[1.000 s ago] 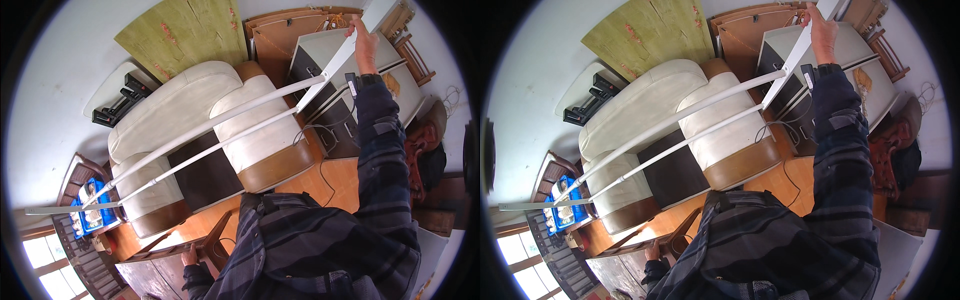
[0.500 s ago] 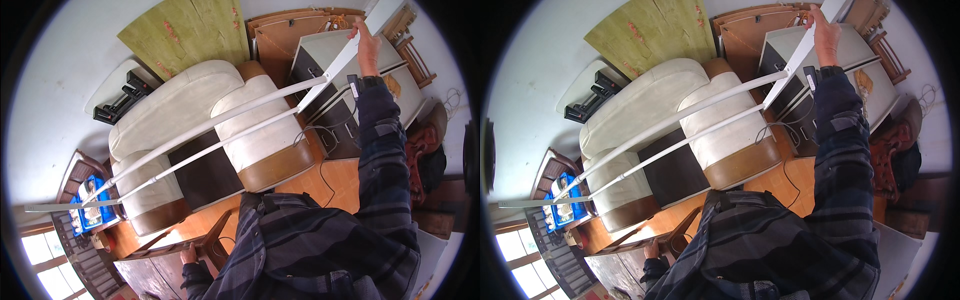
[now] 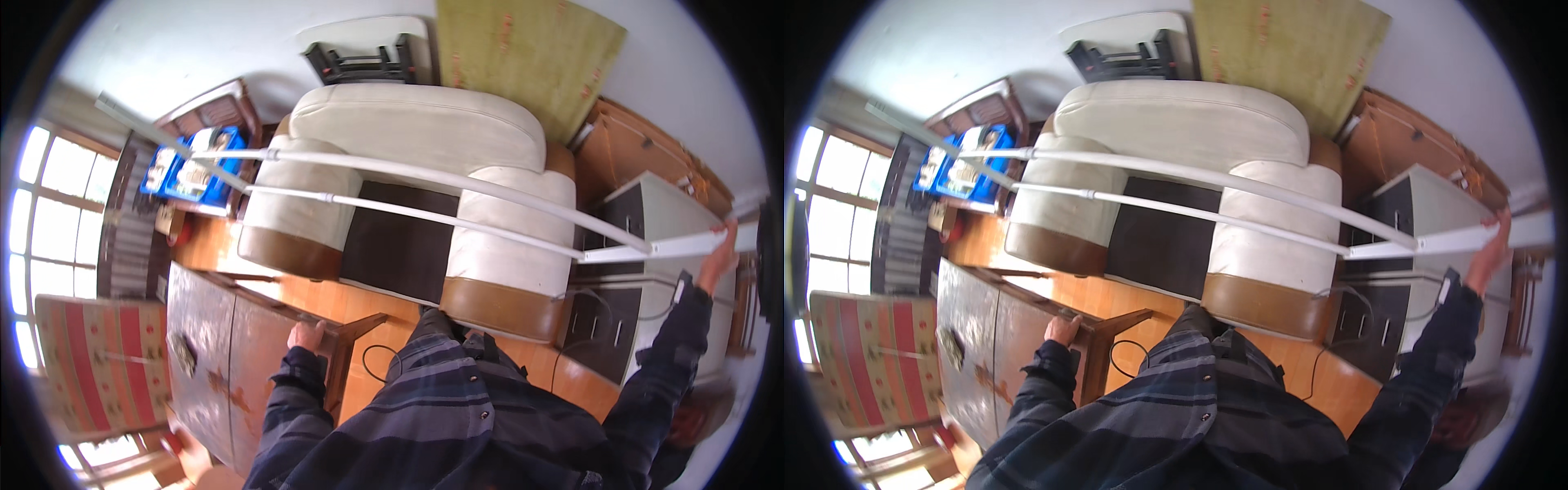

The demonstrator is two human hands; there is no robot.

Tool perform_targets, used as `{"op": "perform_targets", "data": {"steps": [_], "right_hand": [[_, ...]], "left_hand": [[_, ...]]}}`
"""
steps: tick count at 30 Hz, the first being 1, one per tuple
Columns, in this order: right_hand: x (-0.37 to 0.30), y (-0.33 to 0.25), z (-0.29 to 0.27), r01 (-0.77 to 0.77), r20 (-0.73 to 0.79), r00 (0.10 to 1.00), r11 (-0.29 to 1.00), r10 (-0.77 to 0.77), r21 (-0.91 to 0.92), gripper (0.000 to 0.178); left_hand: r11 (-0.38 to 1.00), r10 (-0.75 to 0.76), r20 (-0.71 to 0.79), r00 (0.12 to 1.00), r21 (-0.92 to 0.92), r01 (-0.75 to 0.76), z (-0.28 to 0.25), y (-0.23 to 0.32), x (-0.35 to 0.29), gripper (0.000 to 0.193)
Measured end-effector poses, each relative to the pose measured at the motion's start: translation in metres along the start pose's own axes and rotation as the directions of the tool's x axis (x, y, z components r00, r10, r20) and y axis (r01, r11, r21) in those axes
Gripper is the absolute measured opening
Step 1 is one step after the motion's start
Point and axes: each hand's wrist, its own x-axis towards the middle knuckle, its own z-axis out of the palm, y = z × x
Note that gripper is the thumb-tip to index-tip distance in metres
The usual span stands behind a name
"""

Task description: The person assembles a white metal frame around a two-tone armchair. They lift and position the frame, adjust its alignment, and walk around the room to reposition it multiple times.

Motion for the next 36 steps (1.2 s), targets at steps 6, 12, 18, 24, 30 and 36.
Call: {"op": "perform_targets", "data": {"steps": [6,12,18,24,30,36], "right_hand": [[-0.002,-0.012,0.013,-0.076,-0.039,0.996,0.994,0.080,0.081,0.031],[-0.008,-0.021,0.017,-0.077,-0.026,0.997,0.995,0.079,0.059,0.031],[-0.008,-0.022,0.015,-0.041,-0.024,0.999,0.999,0.042,0.015,0.032],[-0.017,-0.030,0.017,-0.070,-0.042,0.997,0.997,0.072,0.044,0.034],[-0.018,-0.031,0.016,-0.063,-0.053,0.996,0.997,0.065,0.051,0.036],[-0.009,-0.022,0.011,-0.051,-0.047,0.997,0.996,0.055,0.068,0.036]], "left_hand": [[0.996,-0.061,-0.048,0.997,-0.061,0.058,-0.018,0.020,-0.022,0.068],[0.997,-0.075,-0.041,0.996,-0.030,0.073,-0.017,0.019,-0.022,0.067],[0.997,-0.071,-0.051,0.996,-0.025,0.070,-0.016,0.019,-0.022,0.066],[0.997,-0.071,-0.057,0.996,-0.020,0.070,-0.016,0.018,-0.020,0.067],[0.996,-0.089,-0.039,0.995,-0.023,0.089,-0.017,0.020,-0.019,0.068],[0.997,-0.075,-0.059,0.995,-0.039,0.073,-0.017,0.019,-0.020,0.068]]}}
